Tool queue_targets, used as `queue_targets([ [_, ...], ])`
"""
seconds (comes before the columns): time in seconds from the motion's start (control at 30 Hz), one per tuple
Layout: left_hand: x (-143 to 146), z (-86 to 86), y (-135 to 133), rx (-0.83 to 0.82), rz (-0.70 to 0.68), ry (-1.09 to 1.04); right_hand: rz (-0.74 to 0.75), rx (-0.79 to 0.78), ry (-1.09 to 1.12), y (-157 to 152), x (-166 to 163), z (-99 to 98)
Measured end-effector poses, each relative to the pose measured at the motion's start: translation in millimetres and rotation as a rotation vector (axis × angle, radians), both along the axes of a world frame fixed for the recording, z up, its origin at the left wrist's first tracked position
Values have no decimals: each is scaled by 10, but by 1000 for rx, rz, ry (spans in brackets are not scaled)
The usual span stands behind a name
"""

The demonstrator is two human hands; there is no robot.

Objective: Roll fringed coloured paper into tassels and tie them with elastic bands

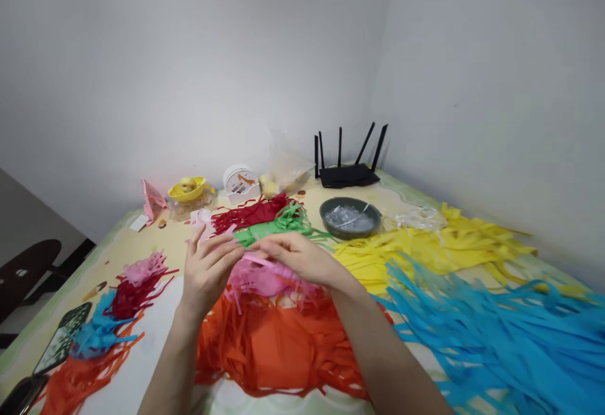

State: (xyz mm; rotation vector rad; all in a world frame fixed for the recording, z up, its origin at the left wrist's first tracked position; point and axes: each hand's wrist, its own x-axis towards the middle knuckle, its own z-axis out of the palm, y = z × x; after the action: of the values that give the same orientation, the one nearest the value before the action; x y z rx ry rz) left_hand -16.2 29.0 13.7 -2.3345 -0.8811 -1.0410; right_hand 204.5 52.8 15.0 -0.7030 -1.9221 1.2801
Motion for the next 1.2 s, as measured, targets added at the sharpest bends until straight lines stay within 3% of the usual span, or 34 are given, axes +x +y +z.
queue_targets([
  [0.13,48,-47,48,107,-35,-56,128,-198,168,103,-214,-138],
  [0.27,84,-152,86,37,25,-202,44,-274,313,60,-342,-173],
  [0.4,152,-225,86,-259,35,-535,-3,-191,449,43,-423,-182],
  [0.5,200,-212,85,-555,-53,-780,-34,-121,489,58,-481,-200],
  [0.57,233,-206,101,-736,-123,-887,-145,-56,474,43,-522,-206],
  [0.67,293,-241,148,-861,-148,-1008,-348,85,349,-13,-568,-189],
  [0.77,319,-279,210,-836,-94,-1164,-427,289,79,43,-477,-137],
  [0.83,289,-269,255,-765,-119,-1332,-546,354,-162,238,-270,-101],
  [0.9,226,-229,289,-708,-218,-1504,-756,295,-370,556,41,-101],
  [1.0,137,-156,300,-754,-310,-1592,-915,177,-533,1081,538,-239],
  [1.1,111,-131,271,-830,-268,-1509,-909,64,-707,1439,854,-523],
  [1.2,129,-161,254,-877,-194,-1397,-861,-2,-843,1631,957,-815],
])
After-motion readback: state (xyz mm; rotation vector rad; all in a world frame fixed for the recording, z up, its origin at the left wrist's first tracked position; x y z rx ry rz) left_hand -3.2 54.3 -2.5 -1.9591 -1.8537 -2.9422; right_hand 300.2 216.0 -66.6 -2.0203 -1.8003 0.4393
